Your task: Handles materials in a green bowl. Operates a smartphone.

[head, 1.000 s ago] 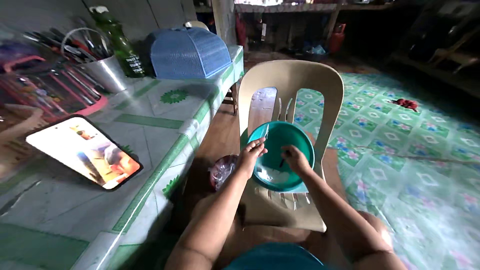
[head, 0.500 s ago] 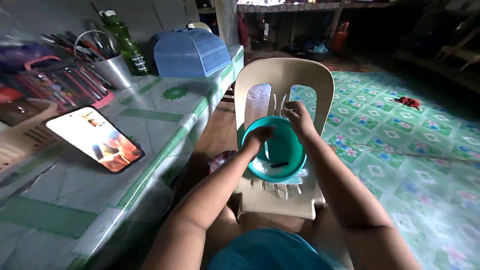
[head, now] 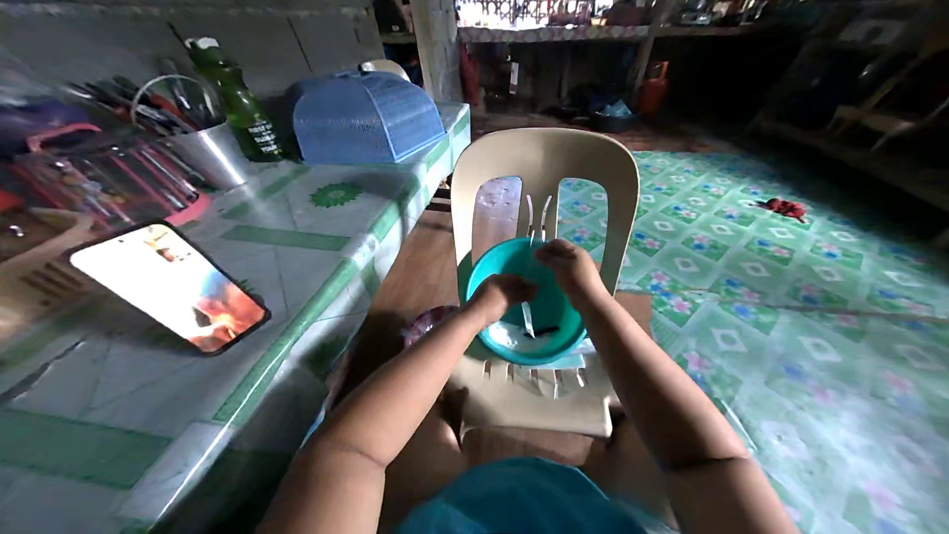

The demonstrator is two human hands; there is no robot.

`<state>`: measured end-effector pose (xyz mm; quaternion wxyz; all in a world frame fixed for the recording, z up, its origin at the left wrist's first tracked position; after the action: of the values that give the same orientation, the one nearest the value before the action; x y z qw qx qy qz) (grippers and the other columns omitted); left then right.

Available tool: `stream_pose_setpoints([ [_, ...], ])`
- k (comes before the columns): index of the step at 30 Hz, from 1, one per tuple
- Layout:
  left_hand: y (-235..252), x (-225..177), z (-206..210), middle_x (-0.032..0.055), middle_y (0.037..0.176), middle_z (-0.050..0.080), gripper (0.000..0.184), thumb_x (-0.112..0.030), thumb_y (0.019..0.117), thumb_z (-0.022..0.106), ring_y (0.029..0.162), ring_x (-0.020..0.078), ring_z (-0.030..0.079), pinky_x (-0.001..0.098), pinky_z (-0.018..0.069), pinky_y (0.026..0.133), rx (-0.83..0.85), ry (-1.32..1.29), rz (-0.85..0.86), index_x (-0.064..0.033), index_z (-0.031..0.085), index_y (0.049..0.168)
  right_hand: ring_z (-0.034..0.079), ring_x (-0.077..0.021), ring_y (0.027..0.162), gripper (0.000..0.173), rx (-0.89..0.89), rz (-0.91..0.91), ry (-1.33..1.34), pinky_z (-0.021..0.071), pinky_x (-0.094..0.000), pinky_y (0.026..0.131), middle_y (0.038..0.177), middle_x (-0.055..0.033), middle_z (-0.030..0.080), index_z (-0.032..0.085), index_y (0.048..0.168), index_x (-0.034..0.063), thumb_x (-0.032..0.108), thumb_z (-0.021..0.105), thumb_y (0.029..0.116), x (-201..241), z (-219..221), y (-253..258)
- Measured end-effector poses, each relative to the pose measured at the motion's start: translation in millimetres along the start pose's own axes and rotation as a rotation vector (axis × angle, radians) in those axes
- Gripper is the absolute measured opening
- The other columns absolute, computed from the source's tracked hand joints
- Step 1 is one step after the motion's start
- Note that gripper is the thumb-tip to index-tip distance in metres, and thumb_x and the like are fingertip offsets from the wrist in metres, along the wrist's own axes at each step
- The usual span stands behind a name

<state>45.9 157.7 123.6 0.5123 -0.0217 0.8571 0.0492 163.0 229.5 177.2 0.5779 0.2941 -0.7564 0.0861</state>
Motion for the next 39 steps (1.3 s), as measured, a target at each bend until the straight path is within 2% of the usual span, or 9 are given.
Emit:
stream_pose_setpoints([
  [6,-4,-3,25,0.0137,0.121,0.069,0.029,-0.028,0.1043,0.059,0.118,0.0277,0.063,0.0489,0.046,0.107,0.237,0.473,0.097,-0.0083,0.076,0.119,0.063,-0.0096,0.074,0.013,-0.053,-0.047,0.054,0.056,-0.0283,0.071,0.091,-0.0068,0.067,0.068,0.105,-0.0012,0.01,0.062,0.1011,14,-13,-13],
  [12,2,0,33,0.0119,0.107,0.074,0.027,-0.026,0.1034,0.06,0.107,0.0268,0.068,0.05,0.0505,0.099,0.256,0.625,0.289,-0.0065,0.079,0.104,0.065,-0.0083,0.076,0.01,-0.094,-0.14,0.068,0.0575,-0.0269,0.074,0.09,-0.0063,0.067,0.067,0.101,-0.0015,0.008,0.063,0.0997,18,-16,-32],
  [21,18,16,43,0.0123,0.109,0.072,0.025,-0.028,0.1022,0.061,0.112,0.0304,0.065,0.0543,0.0495,0.101,0.294,0.854,0.137,-0.0094,0.078,0.105,0.067,-0.01,0.08,0.012,-0.365,-0.303,0.347,0.06,-0.0315,0.076,0.092,-0.0028,0.066,0.064,0.104,0.0028,0.014,0.06,0.1028,-33,-39,-70],
  [23,17,11,40,0.0122,0.105,0.073,0.021,-0.021,0.1006,0.062,0.109,0.0311,0.066,0.0539,0.0508,0.099,0.18,0.852,0.203,-0.0085,0.078,0.102,0.066,-0.0103,0.078,0.011,-0.477,-0.27,0.42,0.0593,-0.0316,0.074,0.089,-0.002,0.066,0.065,0.103,0.0024,0.013,0.06,0.1022,-61,-48,-78],
  [26,4,-21,9,0.0086,0.091,0.073,0.015,-0.016,0.0966,0.067,0.094,0.026,0.069,0.0474,0.0555,0.09,-0.316,0.708,0.533,-0.0087,0.08,0.095,0.063,-0.012,0.066,0.009,-0.593,-0.078,0.669,0.0587,-0.0322,0.066,0.079,-0.0017,0.063,0.06,0.099,0.0012,0.008,0.055,0.1016,-120,-51,-81],
  [30,-30,-74,2,0.0035,0.089,0.071,0.008,-0.017,0.091,0.076,0.091,0.014,0.066,0.0326,0.0543,0.09,-0.654,0.406,0.825,-0.01,0.08,0.094,0.061,-0.0144,0.056,0.014,-0.27,0.371,0.954,0.0577,-0.0337,0.058,0.067,-0.0027,0.06,0.057,0.102,-0.0001,0.009,0.048,0.1048,-145,25,-80],
  [33,-31,-72,33,-0.0016,0.09,0.07,0.004,-0.014,0.0867,0.08,0.093,0.0071,0.065,0.0263,0.0552,0.089,-0.414,0.015,0.692,-0.0111,0.08,0.089,0.059,-0.0143,0.061,0.016,0.0,0.461,1.108,0.0557,-0.0337,0.061,0.074,-0.0028,0.06,0.056,0.104,0.004,0.011,0.041,0.106,-136,76,-82],
  [35,-30,-51,53,-0.0048,0.092,0.066,0.005,-0.014,0.0837,0.083,0.094,0.0033,0.061,0.022,0.0528,0.088,-0.24,-0.177,0.498,-0.0117,0.08,0.087,0.062,-0.012,0.065,0.02,-0.024,0.338,1.091,0.0563,-0.0316,0.063,0.076,-0.0021,0.063,0.058,0.103,0.0028,0.011,0.04,0.1064,-132,62,-77],
  [39,-39,-2,74,0.0072,0.131,0.062,0.005,-0.007,0.0861,0.075,0.122,0.0092,0.056,0.0268,0.0488,0.103,-0.046,-0.371,0.124,-0.0026,0.073,0.086,0.061,-0.011,0.065,0.01,-0.221,0.247,0.844,0.0559,-0.0289,0.066,0.078,-0.0036,0.063,0.06,0.099,-0.0025,0.003,0.053,0.1028,-138,-5,-67],
])
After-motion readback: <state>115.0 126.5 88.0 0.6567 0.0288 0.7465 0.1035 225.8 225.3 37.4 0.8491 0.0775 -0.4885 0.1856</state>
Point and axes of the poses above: each hand's wrist, its own y-axis towards the middle knuckle, its own z-axis out of the palm, x = y × z, the point moved 9 cm from there along y, towards the middle knuckle
